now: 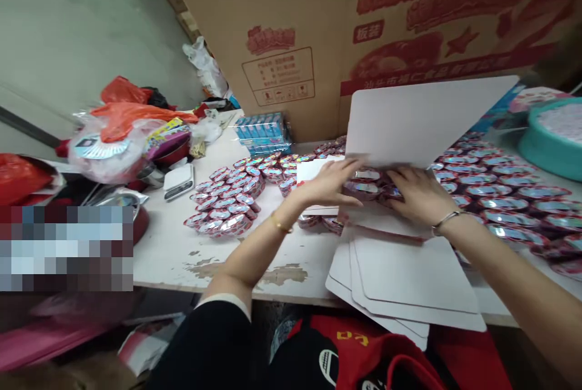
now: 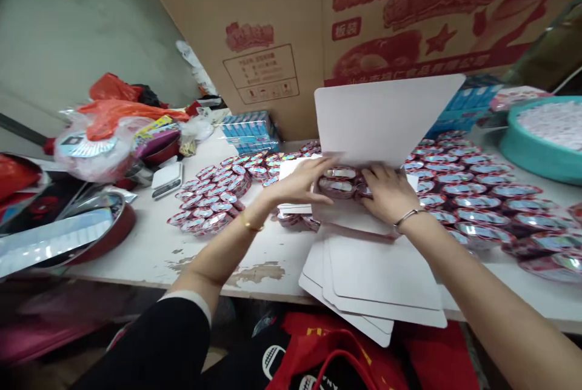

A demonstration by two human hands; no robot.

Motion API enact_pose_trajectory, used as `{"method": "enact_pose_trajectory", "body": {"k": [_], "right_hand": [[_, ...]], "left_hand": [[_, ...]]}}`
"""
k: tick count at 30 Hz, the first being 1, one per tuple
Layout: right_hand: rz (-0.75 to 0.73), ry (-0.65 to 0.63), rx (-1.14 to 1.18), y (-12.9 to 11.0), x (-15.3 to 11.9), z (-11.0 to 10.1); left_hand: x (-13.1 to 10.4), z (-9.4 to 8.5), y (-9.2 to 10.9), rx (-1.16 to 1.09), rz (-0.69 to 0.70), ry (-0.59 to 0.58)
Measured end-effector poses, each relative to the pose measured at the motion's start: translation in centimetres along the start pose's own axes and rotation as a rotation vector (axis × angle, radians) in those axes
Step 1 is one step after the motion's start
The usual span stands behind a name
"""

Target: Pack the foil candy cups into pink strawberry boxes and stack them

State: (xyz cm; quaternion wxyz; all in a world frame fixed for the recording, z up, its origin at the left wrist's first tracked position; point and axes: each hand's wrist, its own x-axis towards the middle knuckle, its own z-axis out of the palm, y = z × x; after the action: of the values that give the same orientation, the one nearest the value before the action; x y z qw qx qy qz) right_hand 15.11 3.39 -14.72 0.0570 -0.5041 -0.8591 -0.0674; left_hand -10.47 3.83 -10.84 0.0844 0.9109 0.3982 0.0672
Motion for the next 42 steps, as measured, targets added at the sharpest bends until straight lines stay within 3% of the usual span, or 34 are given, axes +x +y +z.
{"method": "enact_pose_trajectory", "body": {"k": [2, 4, 6, 8, 10, 13, 16, 18, 21, 23, 25, 27, 29, 31, 33, 35, 37, 40, 42], "right_hand": [[-0.034, 0.054, 0.020, 0.1, -0.6, -0.1], [-0.058, 0.118, 0.060, 0.1, -1.5, -0.4], [-0.051, 0.170, 0.096, 0.0, -2.7, -0.7], [-0.012, 0.191, 0.102, -0.1, -3.8, -0.8], [0.023, 0.176, 0.079, -0.5, -4.7, -0.8], [0.052, 0.145, 0.034, -1.0, -5.5, -1.1], [0.095, 0.151, 0.036, -1.3, -5.4, -1.5], [0.120, 0.163, 0.061, -1.3, -5.0, -1.9], [0.134, 0.164, 0.095, -1.3, -4.6, -2.3], [0.146, 0.159, 0.104, -1.4, -4.4, -2.4], [0.161, 0.165, 0.103, -1.5, -4.3, -2.3], [0.179, 0.181, 0.099, -1.6, -4.1, -2.3], [0.208, 0.184, 0.094, -1.6, -4.0, -2.4], [0.247, 0.164, 0.084, -1.6, -3.8, -2.7], [0.269, 0.128, 0.072, -1.5, -3.8, -3.0], [0.264, 0.100, 0.069, -1.3, -3.9, -3.0], [0.242, 0.098, 0.078, -1.0, -4.0, -2.6], [0.202, 0.169, 0.144, -0.8, -4.2, -1.7], [0.172, 0.269, 0.234, -0.7, -4.6, -1.2]], "left_hand": [[-5.5, -1.1, -3.3, -0.014, -0.020, 0.020], [-12.2, -1.3, -7.0, 0.092, -0.188, -0.037], [-18.8, -0.3, -10.2, 0.219, -0.384, -0.119], [-24.0, 1.8, -12.0, 0.282, -0.505, -0.214], [-27.1, 4.4, -12.6, 0.331, -0.570, -0.205], [-28.5, 7.6, -12.5, 0.397, -0.610, -0.025], [-28.1, 8.8, -12.8, 0.372, -0.605, 0.101], [-27.3, 8.1, -12.9, 0.318, -0.602, 0.140], [-24.6, 5.0, -11.3, 0.195, -0.632, 0.322], [-21.0, 1.9, -8.6, 0.036, -0.626, 0.509], [-16.0, -1.1, -4.9, -0.205, -0.510, 0.607], [-10.3, -3.3, -1.0, -0.394, -0.322, 0.557], [-4.9, -4.1, 2.1, -0.370, -0.143, 0.428], [-0.7, -3.8, 4.2, -0.205, -0.035, 0.258], [1.9, -2.7, 5.4, -0.016, 0.015, 0.087], [3.0, -1.2, 6.0, 0.111, 0.024, -0.042], [2.9, 0.0, 6.2, 0.175, 0.008, -0.083], [1.3, 0.8, 5.0, 0.170, 0.016, -0.008], [-1.1, 0.6, 2.5, 0.100, 0.023, 0.049]]}}
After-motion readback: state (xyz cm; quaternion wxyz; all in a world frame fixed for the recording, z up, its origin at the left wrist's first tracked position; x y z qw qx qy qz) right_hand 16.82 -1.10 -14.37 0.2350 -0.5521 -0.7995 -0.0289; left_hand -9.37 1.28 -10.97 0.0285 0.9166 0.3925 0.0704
